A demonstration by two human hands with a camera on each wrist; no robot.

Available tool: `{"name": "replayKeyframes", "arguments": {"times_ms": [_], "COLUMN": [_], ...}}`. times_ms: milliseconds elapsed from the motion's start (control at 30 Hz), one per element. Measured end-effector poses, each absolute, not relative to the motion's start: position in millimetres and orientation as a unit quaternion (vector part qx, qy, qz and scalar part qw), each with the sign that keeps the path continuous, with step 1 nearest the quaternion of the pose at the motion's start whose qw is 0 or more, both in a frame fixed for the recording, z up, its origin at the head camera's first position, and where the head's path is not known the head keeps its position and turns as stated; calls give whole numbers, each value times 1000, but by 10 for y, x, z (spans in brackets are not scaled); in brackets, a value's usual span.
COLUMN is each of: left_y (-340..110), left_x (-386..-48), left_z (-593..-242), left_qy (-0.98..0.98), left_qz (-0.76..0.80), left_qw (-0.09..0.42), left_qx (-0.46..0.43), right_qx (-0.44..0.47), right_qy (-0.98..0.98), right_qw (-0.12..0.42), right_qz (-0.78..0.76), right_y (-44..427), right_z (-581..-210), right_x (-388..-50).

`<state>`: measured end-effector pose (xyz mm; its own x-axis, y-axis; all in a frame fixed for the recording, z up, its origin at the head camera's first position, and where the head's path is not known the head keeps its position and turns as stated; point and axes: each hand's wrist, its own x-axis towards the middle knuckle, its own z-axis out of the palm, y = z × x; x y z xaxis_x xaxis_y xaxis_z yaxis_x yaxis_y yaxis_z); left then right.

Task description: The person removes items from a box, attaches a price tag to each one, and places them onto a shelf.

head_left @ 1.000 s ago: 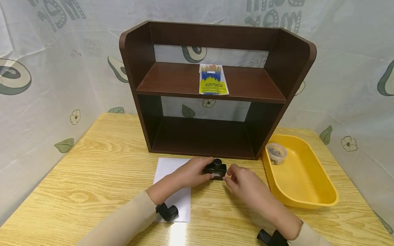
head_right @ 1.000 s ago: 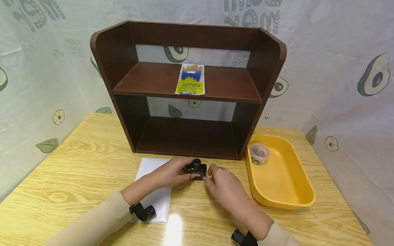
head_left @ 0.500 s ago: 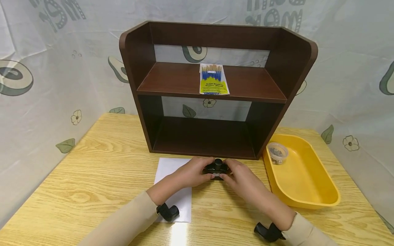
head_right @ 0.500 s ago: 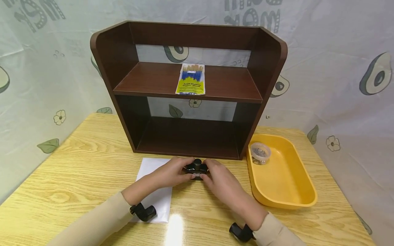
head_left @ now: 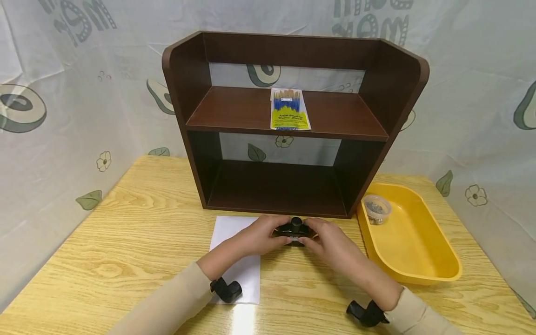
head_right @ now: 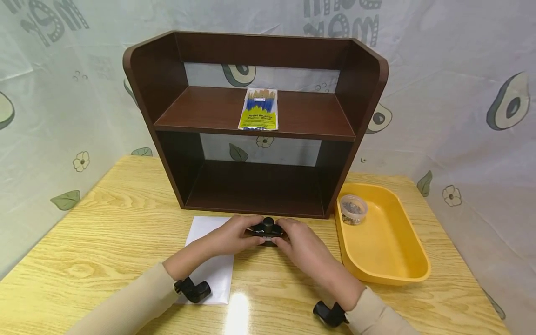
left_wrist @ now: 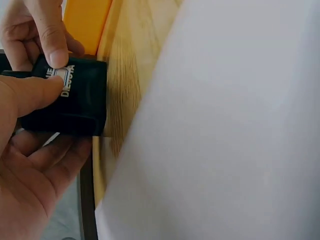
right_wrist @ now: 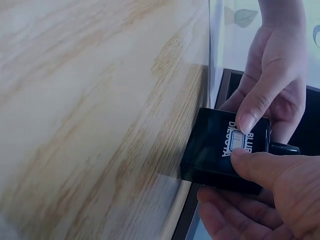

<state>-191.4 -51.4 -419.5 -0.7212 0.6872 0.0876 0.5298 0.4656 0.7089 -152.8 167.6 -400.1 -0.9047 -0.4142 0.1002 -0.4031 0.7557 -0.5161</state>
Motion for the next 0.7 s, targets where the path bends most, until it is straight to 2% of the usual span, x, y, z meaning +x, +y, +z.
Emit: {"name": "replayKeyframes", "arguments": {"times_ms": [167,300,400,533,633,700], "left_y": [-570,-688,-836,-1096,-1285,-1397], "left_x": [-1886,-1896,-1919,-1961,-2009,-2053], "left_z": [-4073,-3830,-3631,-3423,-3339,-3318], "left_qy": [852,851,849,831,796,768], "left_qz": [384,413,434,443,446,452], "left_qw": [106,44,-58,-232,-358,-422], "left_qx": [339,322,296,245,200,163], "right_qx": [-208,-201,-197,-189,-185,-187], "right_qy": [938,941,942,939,938,938], "right_qw": [11,-4,-10,2,9,10], "right_qz": [-276,-272,-272,-286,-291,-292], "right_y": [1694,1700,1699,1695,1699,1706], "right_z": [-4011,-4028,-4041,-4055,-4060,-4063], "right_x": [-1545,-1555,-1556,-1555,-1560,-1566]}}
